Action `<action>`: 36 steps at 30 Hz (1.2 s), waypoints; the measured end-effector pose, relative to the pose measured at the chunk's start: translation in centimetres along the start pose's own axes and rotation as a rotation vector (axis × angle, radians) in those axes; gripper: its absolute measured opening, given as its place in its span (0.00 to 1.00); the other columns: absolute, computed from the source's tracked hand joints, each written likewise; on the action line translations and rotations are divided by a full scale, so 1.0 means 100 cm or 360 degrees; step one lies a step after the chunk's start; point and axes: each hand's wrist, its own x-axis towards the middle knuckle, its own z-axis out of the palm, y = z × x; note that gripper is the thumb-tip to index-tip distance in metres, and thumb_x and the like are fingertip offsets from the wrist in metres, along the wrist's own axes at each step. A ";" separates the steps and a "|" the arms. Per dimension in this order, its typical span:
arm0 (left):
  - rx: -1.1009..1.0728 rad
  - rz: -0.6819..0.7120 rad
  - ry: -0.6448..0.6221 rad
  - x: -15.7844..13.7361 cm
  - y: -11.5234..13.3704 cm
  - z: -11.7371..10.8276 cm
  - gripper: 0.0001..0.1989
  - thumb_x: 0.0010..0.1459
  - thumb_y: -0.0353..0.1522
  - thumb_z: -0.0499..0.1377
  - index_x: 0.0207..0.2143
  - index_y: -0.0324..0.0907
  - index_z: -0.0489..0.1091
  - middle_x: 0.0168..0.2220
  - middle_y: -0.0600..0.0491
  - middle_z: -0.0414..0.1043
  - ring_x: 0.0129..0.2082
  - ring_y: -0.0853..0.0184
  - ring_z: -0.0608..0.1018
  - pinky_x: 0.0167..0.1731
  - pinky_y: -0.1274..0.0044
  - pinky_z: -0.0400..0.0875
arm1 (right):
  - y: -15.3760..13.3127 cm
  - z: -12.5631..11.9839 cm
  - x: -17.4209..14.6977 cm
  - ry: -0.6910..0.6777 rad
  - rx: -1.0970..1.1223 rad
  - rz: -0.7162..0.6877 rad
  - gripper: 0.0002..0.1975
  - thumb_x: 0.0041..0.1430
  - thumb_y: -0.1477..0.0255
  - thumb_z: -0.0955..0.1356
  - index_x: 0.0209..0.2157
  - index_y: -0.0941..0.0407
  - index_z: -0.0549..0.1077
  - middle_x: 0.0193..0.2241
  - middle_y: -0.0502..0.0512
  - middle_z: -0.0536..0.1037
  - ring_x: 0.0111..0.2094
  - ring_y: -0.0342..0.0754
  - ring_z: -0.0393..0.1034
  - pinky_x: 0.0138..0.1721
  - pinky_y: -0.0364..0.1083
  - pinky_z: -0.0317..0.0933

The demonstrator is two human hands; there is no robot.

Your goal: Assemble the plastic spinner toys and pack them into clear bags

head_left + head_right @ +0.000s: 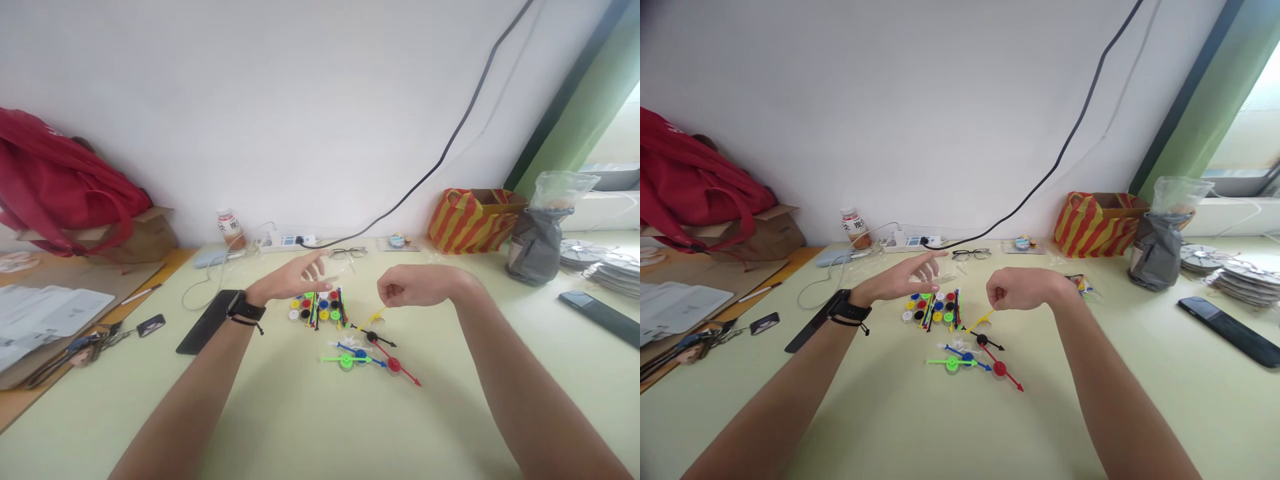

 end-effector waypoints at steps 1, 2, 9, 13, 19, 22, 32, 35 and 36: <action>0.0004 -0.0001 -0.0011 0.000 0.001 0.001 0.42 0.59 0.51 0.65 0.71 0.52 0.57 0.49 0.47 0.73 0.45 0.59 0.78 0.46 0.67 0.74 | 0.003 0.000 0.001 0.0010 0.0009 0.0003 0.07 0.57 0.69 0.68 0.36 0.53 0.78 0.41 0.56 0.80 0.37 0.52 0.73 0.32 0.46 0.62; 0.0007 -0.0002 -0.0021 0.000 0.001 0.001 0.42 0.59 0.51 0.65 0.71 0.52 0.57 0.49 0.47 0.73 0.44 0.59 0.78 0.46 0.67 0.74 | 0.005 -0.001 0.001 0.0028 0.0032 -0.0006 0.07 0.57 0.68 0.69 0.36 0.53 0.78 0.41 0.56 0.81 0.38 0.52 0.73 0.33 0.46 0.63; -0.0051 0.0025 -0.0102 0.001 0.003 0.004 0.40 0.60 0.50 0.64 0.71 0.54 0.56 0.50 0.47 0.72 0.44 0.59 0.78 0.44 0.68 0.74 | 0.027 -0.020 -0.018 0.0541 0.0598 -0.0342 0.17 0.60 0.55 0.72 0.43 0.52 0.80 0.39 0.55 0.80 0.41 0.52 0.74 0.42 0.49 0.68; -0.0103 0.0060 -0.0152 0.001 0.009 0.006 0.40 0.60 0.48 0.66 0.71 0.55 0.57 0.51 0.47 0.73 0.46 0.58 0.77 0.48 0.66 0.74 | 0.029 -0.024 -0.024 0.0999 0.0853 -0.0396 0.18 0.58 0.53 0.74 0.41 0.52 0.78 0.37 0.55 0.79 0.39 0.51 0.73 0.42 0.51 0.68; -0.0282 0.0070 -0.0253 0.002 0.023 0.011 0.39 0.62 0.44 0.65 0.72 0.56 0.56 0.52 0.48 0.72 0.47 0.58 0.78 0.50 0.65 0.73 | 0.015 -0.015 -0.004 0.0958 0.0811 -0.0464 0.18 0.59 0.54 0.73 0.41 0.54 0.77 0.35 0.56 0.79 0.37 0.51 0.72 0.39 0.50 0.67; -0.0425 0.0087 -0.0283 0.003 0.026 0.013 0.37 0.64 0.44 0.62 0.72 0.55 0.55 0.53 0.48 0.72 0.49 0.57 0.77 0.53 0.64 0.72 | 0.004 -0.010 0.009 0.0923 0.0654 -0.0407 0.16 0.61 0.56 0.71 0.40 0.55 0.77 0.33 0.54 0.78 0.35 0.49 0.71 0.37 0.48 0.66; -0.0551 0.0056 -0.0304 0.004 0.018 0.015 0.33 0.66 0.46 0.59 0.70 0.54 0.59 0.53 0.48 0.72 0.53 0.56 0.75 0.55 0.63 0.68 | 0.003 0.000 0.025 0.0956 0.0366 -0.0103 0.10 0.65 0.67 0.63 0.41 0.55 0.74 0.35 0.55 0.80 0.33 0.47 0.70 0.32 0.44 0.61; -0.0634 0.0012 -0.0361 0.004 0.013 0.013 0.31 0.69 0.47 0.55 0.71 0.52 0.57 0.52 0.47 0.72 0.49 0.58 0.75 0.53 0.65 0.68 | 0.011 0.003 0.027 0.0394 0.0237 0.0058 0.10 0.60 0.73 0.65 0.40 0.56 0.76 0.38 0.57 0.83 0.37 0.50 0.74 0.34 0.44 0.62; -0.0687 -0.0010 -0.0382 0.004 0.011 0.013 0.31 0.70 0.47 0.54 0.72 0.52 0.56 0.52 0.47 0.71 0.50 0.58 0.74 0.52 0.66 0.68 | 0.011 0.006 0.029 0.0139 0.0213 0.0082 0.09 0.58 0.73 0.66 0.39 0.56 0.77 0.38 0.57 0.83 0.38 0.51 0.75 0.34 0.44 0.63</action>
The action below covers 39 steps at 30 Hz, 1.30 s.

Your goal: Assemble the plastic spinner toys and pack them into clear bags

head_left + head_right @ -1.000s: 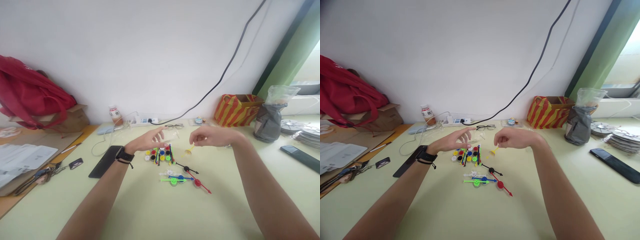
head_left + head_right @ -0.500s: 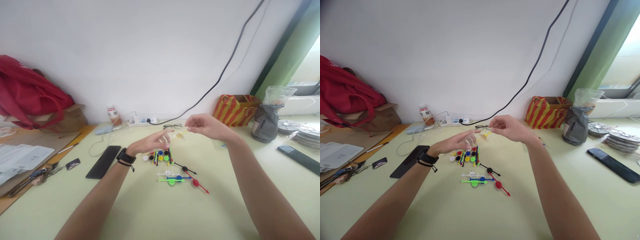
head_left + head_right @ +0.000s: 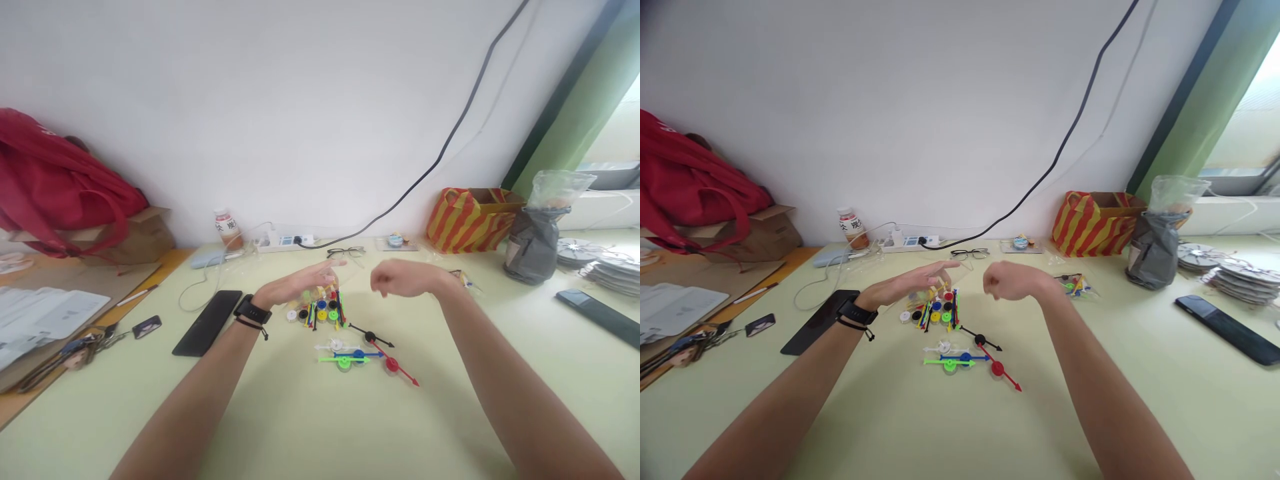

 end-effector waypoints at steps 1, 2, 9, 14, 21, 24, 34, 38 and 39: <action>-0.0055 -0.0016 -0.0013 0.000 -0.001 -0.001 0.31 0.70 0.47 0.53 0.72 0.52 0.56 0.53 0.47 0.71 0.50 0.58 0.74 0.52 0.66 0.68 | -0.001 0.004 0.002 -0.0229 -0.0017 0.0018 0.09 0.56 0.72 0.67 0.38 0.56 0.78 0.38 0.57 0.83 0.39 0.52 0.76 0.34 0.44 0.63; -0.0101 -0.0027 -0.0025 0.000 -0.002 -0.001 0.31 0.70 0.47 0.53 0.72 0.52 0.55 0.53 0.46 0.70 0.51 0.58 0.74 0.51 0.67 0.69 | -0.003 0.009 0.006 -0.0393 -0.0027 0.0012 0.09 0.55 0.71 0.69 0.38 0.56 0.78 0.38 0.57 0.83 0.39 0.53 0.76 0.34 0.45 0.64; -0.0078 0.0111 -0.0083 -0.002 0.002 -0.002 0.31 0.71 0.48 0.52 0.71 0.49 0.56 0.51 0.45 0.70 0.48 0.59 0.73 0.49 0.69 0.69 | -0.028 0.045 0.030 -0.0412 -0.0271 -0.0088 0.12 0.46 0.67 0.75 0.34 0.54 0.76 0.39 0.53 0.81 0.39 0.52 0.75 0.30 0.44 0.60; -0.0130 0.0128 -0.0106 -0.003 0.003 -0.002 0.31 0.71 0.49 0.52 0.71 0.49 0.58 0.50 0.45 0.70 0.44 0.61 0.73 0.46 0.71 0.69 | -0.029 0.053 0.034 -0.0395 -0.0354 -0.0172 0.13 0.44 0.74 0.73 0.35 0.54 0.74 0.39 0.52 0.80 0.38 0.51 0.74 0.29 0.43 0.59; -0.0215 0.0005 -0.0143 -0.003 -0.005 -0.006 0.32 0.70 0.49 0.53 0.72 0.52 0.54 0.50 0.47 0.70 0.43 0.63 0.72 0.43 0.74 0.68 | -0.003 0.011 0.006 -0.0134 -0.0068 -0.0186 0.09 0.48 0.76 0.71 0.34 0.55 0.77 0.32 0.54 0.83 0.34 0.51 0.76 0.29 0.43 0.62; -0.0215 -0.0041 -0.0157 -0.003 -0.006 -0.006 0.33 0.70 0.49 0.54 0.72 0.53 0.53 0.50 0.47 0.70 0.43 0.63 0.72 0.40 0.75 0.68 | 0.009 -0.016 -0.020 0.0313 0.0240 -0.0264 0.08 0.59 0.66 0.70 0.35 0.54 0.80 0.32 0.54 0.84 0.36 0.52 0.78 0.34 0.45 0.67; -0.0111 0.0059 -0.0210 0.001 0.003 0.003 0.32 0.71 0.46 0.53 0.72 0.48 0.53 0.50 0.46 0.71 0.47 0.59 0.72 0.51 0.68 0.65 | -0.018 -0.017 -0.028 0.1179 0.0977 -0.0377 0.13 0.55 0.61 0.76 0.35 0.57 0.84 0.32 0.57 0.83 0.35 0.50 0.77 0.39 0.47 0.71; -0.0064 0.0133 -0.0141 0.003 0.000 0.005 0.30 0.70 0.46 0.55 0.70 0.47 0.57 0.53 0.45 0.70 0.50 0.58 0.71 0.56 0.65 0.62 | -0.026 0.000 -0.004 0.1023 0.0946 -0.0393 0.10 0.57 0.65 0.74 0.35 0.57 0.83 0.28 0.55 0.82 0.32 0.49 0.75 0.34 0.46 0.68; -0.0070 0.0159 -0.0129 0.004 -0.001 0.005 0.30 0.70 0.47 0.55 0.69 0.46 0.59 0.53 0.45 0.70 0.52 0.57 0.71 0.57 0.65 0.62 | -0.027 0.004 0.001 0.1003 0.0947 -0.0422 0.10 0.56 0.66 0.74 0.37 0.57 0.82 0.27 0.54 0.81 0.31 0.48 0.75 0.32 0.45 0.68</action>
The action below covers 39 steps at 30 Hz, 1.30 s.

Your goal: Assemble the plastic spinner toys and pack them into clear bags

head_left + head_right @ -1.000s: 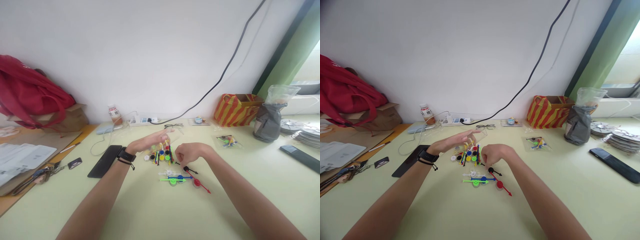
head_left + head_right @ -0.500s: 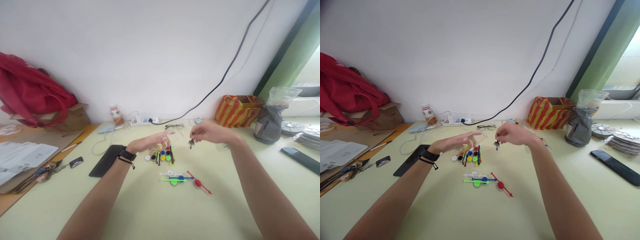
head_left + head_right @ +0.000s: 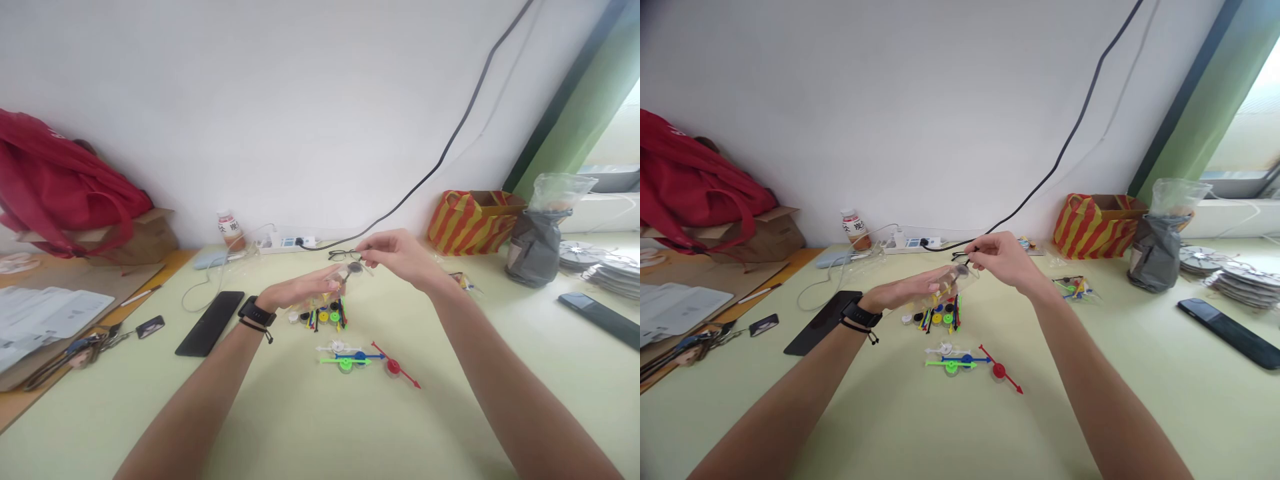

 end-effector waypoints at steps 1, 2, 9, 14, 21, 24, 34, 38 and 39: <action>-0.0013 0.0023 0.0000 0.001 0.000 0.001 0.29 0.69 0.47 0.56 0.68 0.46 0.60 0.52 0.45 0.70 0.52 0.56 0.71 0.57 0.64 0.62 | 0.002 0.004 0.001 -0.0012 0.0007 -0.0027 0.10 0.56 0.67 0.74 0.38 0.57 0.80 0.26 0.53 0.80 0.29 0.48 0.74 0.31 0.45 0.67; -0.0033 0.0040 -0.0009 0.001 0.000 0.002 0.29 0.69 0.46 0.56 0.67 0.46 0.61 0.52 0.45 0.71 0.52 0.56 0.71 0.57 0.64 0.62 | 0.004 0.007 0.002 -0.0012 0.0004 -0.0056 0.10 0.55 0.68 0.74 0.38 0.57 0.79 0.26 0.53 0.80 0.28 0.47 0.74 0.31 0.45 0.67; -0.0052 0.0018 0.0080 0.002 -0.001 0.003 0.32 0.65 0.39 0.59 0.70 0.49 0.59 0.58 0.45 0.71 0.58 0.53 0.70 0.59 0.64 0.62 | -0.005 0.013 0.000 0.0069 -0.0351 -0.0166 0.09 0.57 0.65 0.72 0.32 0.56 0.80 0.29 0.55 0.83 0.30 0.48 0.73 0.31 0.45 0.65; -0.0038 0.0020 0.0070 0.002 -0.002 0.003 0.32 0.65 0.39 0.59 0.70 0.47 0.60 0.58 0.44 0.71 0.58 0.51 0.69 0.56 0.65 0.64 | -0.002 0.015 0.001 0.0007 -0.0323 -0.0172 0.12 0.55 0.62 0.74 0.34 0.56 0.77 0.29 0.55 0.83 0.32 0.49 0.75 0.34 0.46 0.67; -0.0098 0.0006 -0.0001 0.002 0.002 0.001 0.31 0.66 0.40 0.58 0.70 0.49 0.59 0.53 0.47 0.72 0.51 0.57 0.72 0.51 0.67 0.67 | -0.010 0.010 -0.004 -0.0269 -0.0419 -0.0199 0.23 0.67 0.53 0.65 0.33 0.56 0.81 0.34 0.55 0.83 0.37 0.51 0.75 0.39 0.46 0.64; -0.0210 -0.0073 0.0037 -0.001 0.005 -0.001 0.33 0.66 0.43 0.57 0.71 0.49 0.58 0.51 0.46 0.71 0.48 0.58 0.73 0.46 0.69 0.69 | -0.015 0.002 -0.008 -0.0269 -0.0398 -0.0205 0.26 0.71 0.53 0.60 0.35 0.55 0.82 0.39 0.54 0.84 0.43 0.52 0.75 0.44 0.47 0.64; -0.0917 -0.0436 -0.0019 0.001 -0.005 -0.002 0.38 0.65 0.61 0.45 0.63 0.46 0.66 0.43 0.44 0.75 0.33 0.62 0.75 0.28 0.76 0.65 | -0.014 -0.005 -0.007 -0.0115 -0.0513 -0.0522 0.09 0.58 0.76 0.65 0.31 0.53 0.78 0.37 0.54 0.82 0.44 0.53 0.74 0.49 0.48 0.63; -0.1029 -0.0442 0.0024 0.008 -0.014 -0.003 0.28 0.68 0.50 0.53 0.52 0.36 0.74 0.30 0.48 0.71 0.27 0.65 0.72 0.27 0.75 0.65 | -0.004 -0.007 -0.002 0.0066 -0.0560 -0.0415 0.07 0.62 0.71 0.66 0.40 0.53 0.76 0.44 0.55 0.81 0.45 0.52 0.74 0.46 0.48 0.63; -0.1059 -0.0435 0.0099 0.009 -0.016 -0.005 0.24 0.67 0.47 0.55 0.50 0.36 0.75 0.29 0.49 0.70 0.26 0.65 0.71 0.27 0.75 0.65 | 0.001 -0.009 0.000 0.0143 -0.0602 -0.0317 0.08 0.63 0.70 0.66 0.42 0.53 0.74 0.45 0.56 0.81 0.44 0.51 0.74 0.45 0.47 0.64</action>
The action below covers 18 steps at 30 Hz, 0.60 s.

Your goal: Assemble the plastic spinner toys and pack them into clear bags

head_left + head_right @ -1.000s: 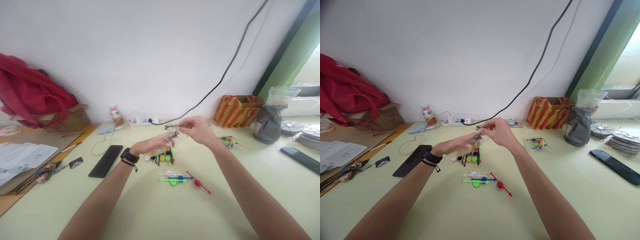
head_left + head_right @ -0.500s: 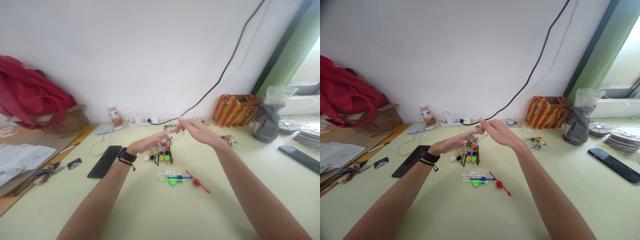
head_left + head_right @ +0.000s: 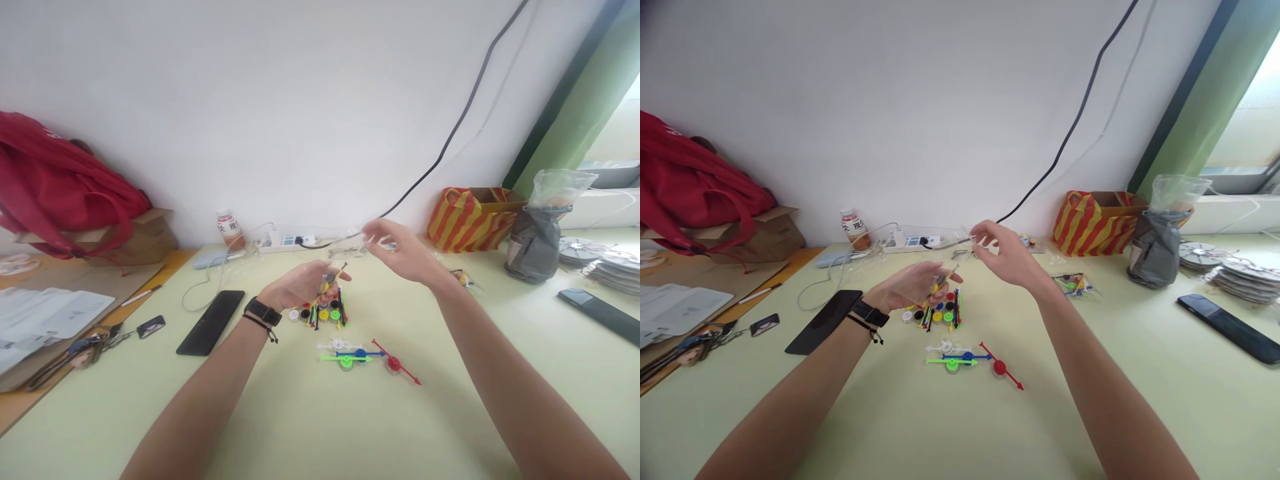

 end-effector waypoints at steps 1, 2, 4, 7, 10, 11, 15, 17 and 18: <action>-0.0044 0.0030 0.0076 0.001 0.000 -0.003 0.22 0.66 0.45 0.56 0.48 0.36 0.75 0.28 0.49 0.70 0.25 0.66 0.71 0.26 0.75 0.65 | 0.005 0.000 0.001 0.0015 -0.0076 0.0118 0.08 0.64 0.69 0.66 0.43 0.54 0.73 0.45 0.57 0.81 0.43 0.51 0.74 0.43 0.47 0.64; -0.0088 0.0061 0.0163 0.001 0.000 -0.005 0.19 0.65 0.43 0.57 0.47 0.37 0.76 0.28 0.49 0.70 0.25 0.66 0.71 0.26 0.75 0.66 | 0.010 0.001 0.001 -0.0039 -0.0168 0.0229 0.07 0.64 0.68 0.66 0.42 0.54 0.73 0.45 0.57 0.81 0.42 0.51 0.74 0.41 0.47 0.64; -0.0183 0.0133 0.0350 0.001 0.001 -0.012 0.16 0.63 0.40 0.58 0.44 0.38 0.75 0.29 0.49 0.71 0.24 0.66 0.72 0.26 0.75 0.68 | 0.018 0.004 0.000 -0.0422 -0.0311 0.0342 0.06 0.62 0.69 0.66 0.38 0.54 0.74 0.42 0.57 0.81 0.39 0.51 0.74 0.38 0.46 0.63; -0.0308 0.0243 0.0548 0.001 0.002 -0.019 0.11 0.63 0.37 0.57 0.42 0.39 0.73 0.30 0.49 0.74 0.26 0.65 0.77 0.29 0.73 0.73 | 0.015 0.018 -0.005 -0.1218 -0.0239 0.0174 0.06 0.60 0.70 0.68 0.37 0.55 0.78 0.41 0.57 0.82 0.39 0.51 0.75 0.38 0.45 0.64; -0.0314 0.0325 0.0627 0.002 0.001 -0.022 0.09 0.65 0.37 0.60 0.40 0.39 0.71 0.35 0.46 0.78 0.32 0.62 0.81 0.37 0.71 0.77 | -0.001 0.046 -0.013 -0.1600 -0.0144 -0.0014 0.10 0.60 0.66 0.69 0.40 0.56 0.79 0.42 0.57 0.82 0.40 0.51 0.75 0.38 0.45 0.63; -0.0290 0.0353 0.0647 0.002 0.001 -0.022 0.09 0.65 0.37 0.61 0.41 0.39 0.71 0.38 0.45 0.79 0.35 0.61 0.82 0.40 0.70 0.77 | -0.007 0.056 -0.015 -0.1650 -0.0159 -0.0031 0.11 0.61 0.66 0.69 0.40 0.56 0.79 0.42 0.57 0.82 0.39 0.51 0.74 0.37 0.45 0.62; -0.0111 0.0435 0.0683 0.002 -0.001 -0.019 0.14 0.63 0.39 0.67 0.46 0.40 0.72 0.44 0.42 0.80 0.42 0.59 0.84 0.49 0.65 0.77 | -0.021 0.086 -0.024 -0.1779 -0.0255 -0.0047 0.09 0.58 0.65 0.70 0.36 0.56 0.77 0.36 0.54 0.80 0.33 0.48 0.71 0.30 0.43 0.57; 0.0044 0.0413 0.0665 0.001 -0.001 -0.017 0.18 0.61 0.41 0.69 0.47 0.39 0.73 0.47 0.42 0.79 0.42 0.59 0.84 0.51 0.64 0.76 | -0.022 0.092 -0.026 -0.1772 -0.0248 -0.0074 0.07 0.58 0.67 0.70 0.35 0.56 0.75 0.35 0.53 0.79 0.32 0.47 0.69 0.28 0.43 0.55; 0.0125 0.0390 0.0653 0.000 -0.001 -0.016 0.19 0.60 0.42 0.70 0.47 0.38 0.74 0.49 0.41 0.78 0.42 0.60 0.84 0.51 0.64 0.76 | -0.022 0.092 -0.027 -0.1750 -0.0246 -0.0084 0.06 0.57 0.68 0.70 0.34 0.56 0.74 0.35 0.52 0.78 0.31 0.47 0.69 0.28 0.43 0.55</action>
